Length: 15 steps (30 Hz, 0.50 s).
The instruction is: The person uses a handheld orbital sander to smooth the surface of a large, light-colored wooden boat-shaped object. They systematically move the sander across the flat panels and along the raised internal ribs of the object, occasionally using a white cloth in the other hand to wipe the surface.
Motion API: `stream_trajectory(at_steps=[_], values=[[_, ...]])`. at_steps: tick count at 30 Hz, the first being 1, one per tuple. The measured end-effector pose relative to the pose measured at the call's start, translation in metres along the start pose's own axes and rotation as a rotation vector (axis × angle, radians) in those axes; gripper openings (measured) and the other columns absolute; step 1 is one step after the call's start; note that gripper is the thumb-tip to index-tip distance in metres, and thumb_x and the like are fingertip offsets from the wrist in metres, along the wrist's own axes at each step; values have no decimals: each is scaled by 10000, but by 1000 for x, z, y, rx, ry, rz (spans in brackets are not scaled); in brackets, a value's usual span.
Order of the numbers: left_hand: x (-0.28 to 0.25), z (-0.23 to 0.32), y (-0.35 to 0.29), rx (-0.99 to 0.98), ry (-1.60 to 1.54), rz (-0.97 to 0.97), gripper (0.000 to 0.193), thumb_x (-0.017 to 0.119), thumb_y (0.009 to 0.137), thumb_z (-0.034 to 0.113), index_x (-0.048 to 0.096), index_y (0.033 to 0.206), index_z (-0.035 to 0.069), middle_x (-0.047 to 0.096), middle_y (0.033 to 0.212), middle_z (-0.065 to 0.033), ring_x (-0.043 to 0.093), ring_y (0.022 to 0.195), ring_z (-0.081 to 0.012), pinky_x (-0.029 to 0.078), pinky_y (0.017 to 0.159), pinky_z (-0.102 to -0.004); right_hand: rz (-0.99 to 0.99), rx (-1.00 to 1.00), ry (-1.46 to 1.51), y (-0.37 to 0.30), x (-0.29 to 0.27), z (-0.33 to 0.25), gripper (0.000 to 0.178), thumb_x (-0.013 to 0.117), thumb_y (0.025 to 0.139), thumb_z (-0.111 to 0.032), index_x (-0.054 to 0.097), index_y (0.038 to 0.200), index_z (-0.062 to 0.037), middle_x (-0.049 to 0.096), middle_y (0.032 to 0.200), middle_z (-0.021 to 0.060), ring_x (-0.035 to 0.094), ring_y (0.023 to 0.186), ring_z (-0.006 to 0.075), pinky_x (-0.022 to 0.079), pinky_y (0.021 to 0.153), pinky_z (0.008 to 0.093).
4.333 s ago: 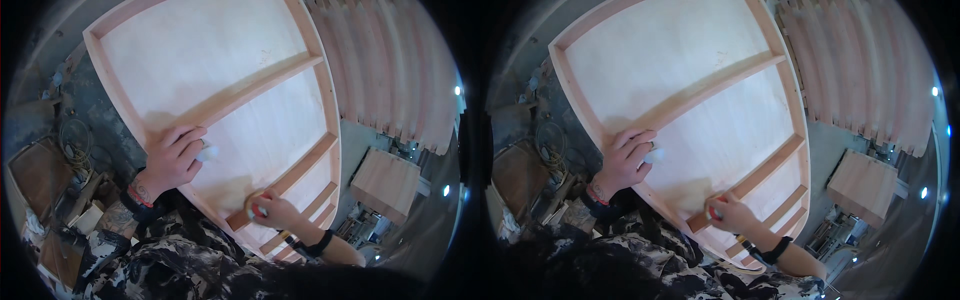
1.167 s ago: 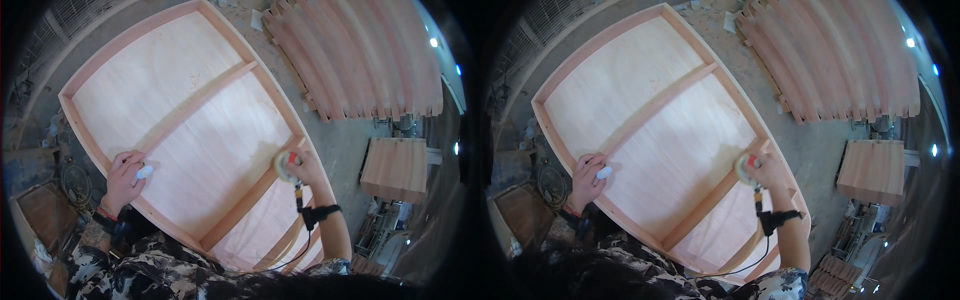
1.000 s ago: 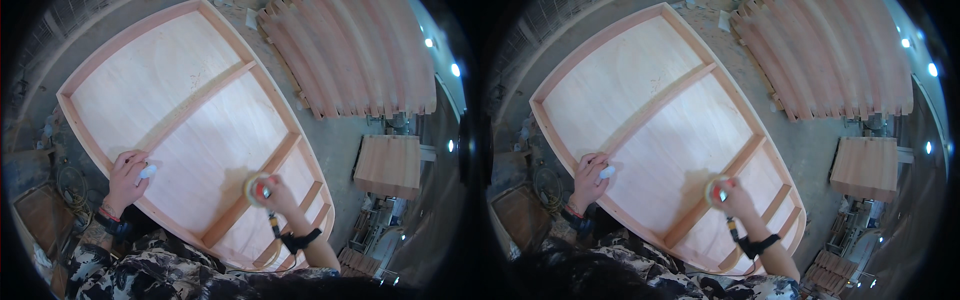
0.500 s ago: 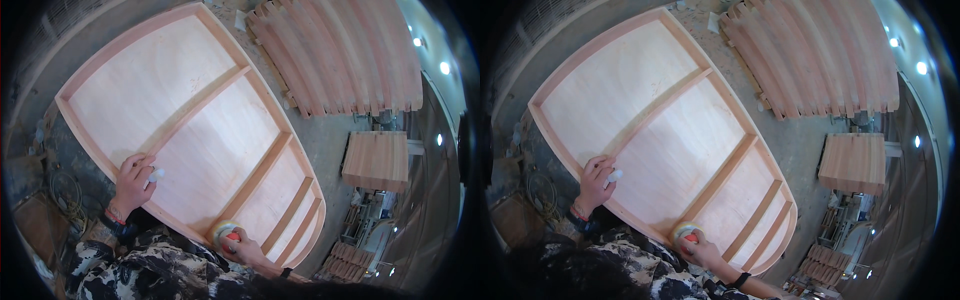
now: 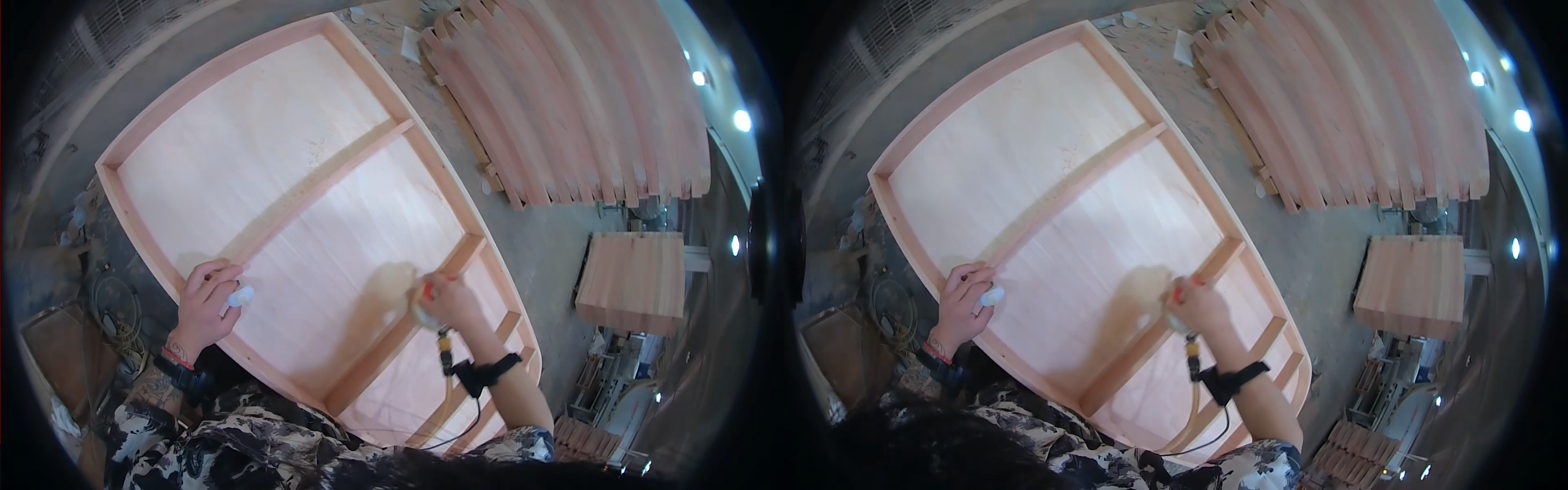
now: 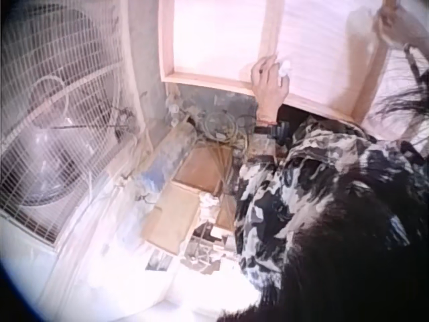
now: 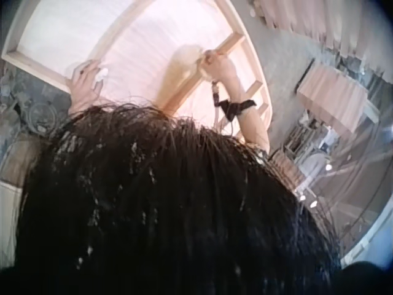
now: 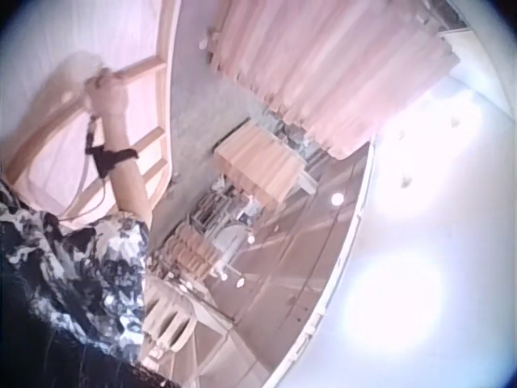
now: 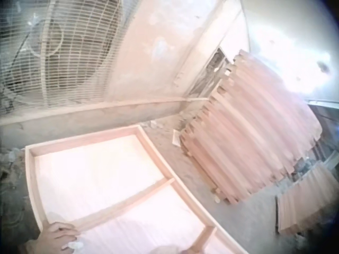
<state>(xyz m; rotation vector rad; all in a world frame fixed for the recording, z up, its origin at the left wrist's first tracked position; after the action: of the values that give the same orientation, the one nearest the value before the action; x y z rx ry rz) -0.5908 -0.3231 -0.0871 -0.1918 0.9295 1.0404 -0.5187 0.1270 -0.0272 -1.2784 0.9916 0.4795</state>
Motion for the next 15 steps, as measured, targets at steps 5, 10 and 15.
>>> stream_trajectory(at_steps=[5,10,15], values=[[2,-2,0,-12,8,-3,316,761,696,37,696,1004,9,701,1259,-77,620,1138,-356,559,904,-429,112,53,-27,64,-60,50,482,730,841,-509,712,1169,-156,742,1053,221,682,1079,429,570,921,494],[4,-2,2,-18,31,-8,248,768,732,58,697,966,17,703,1251,-58,620,1130,-325,563,875,-406,145,117,-58,99,-74,85,479,742,780,-351,727,1210,-140,733,1011,210,695,1032,403,559,919,467],[1,-2,-3,-30,55,-34,261,769,726,70,691,970,23,702,1256,-53,612,1140,-321,562,885,-407,129,118,41,86,-72,93,491,766,775,-383,726,1199,-139,725,1051,222,690,1023,409,566,899,462]])
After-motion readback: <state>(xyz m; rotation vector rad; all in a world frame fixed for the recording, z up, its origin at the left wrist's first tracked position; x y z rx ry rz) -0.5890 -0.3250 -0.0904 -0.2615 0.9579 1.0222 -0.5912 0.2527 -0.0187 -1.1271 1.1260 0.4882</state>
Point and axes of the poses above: each hand's wrist, its own y-axis towards the middle knuckle, its own x-axis out of the palm, z = x × y, the point moved 2 cm from there along y, towards the middle knuckle
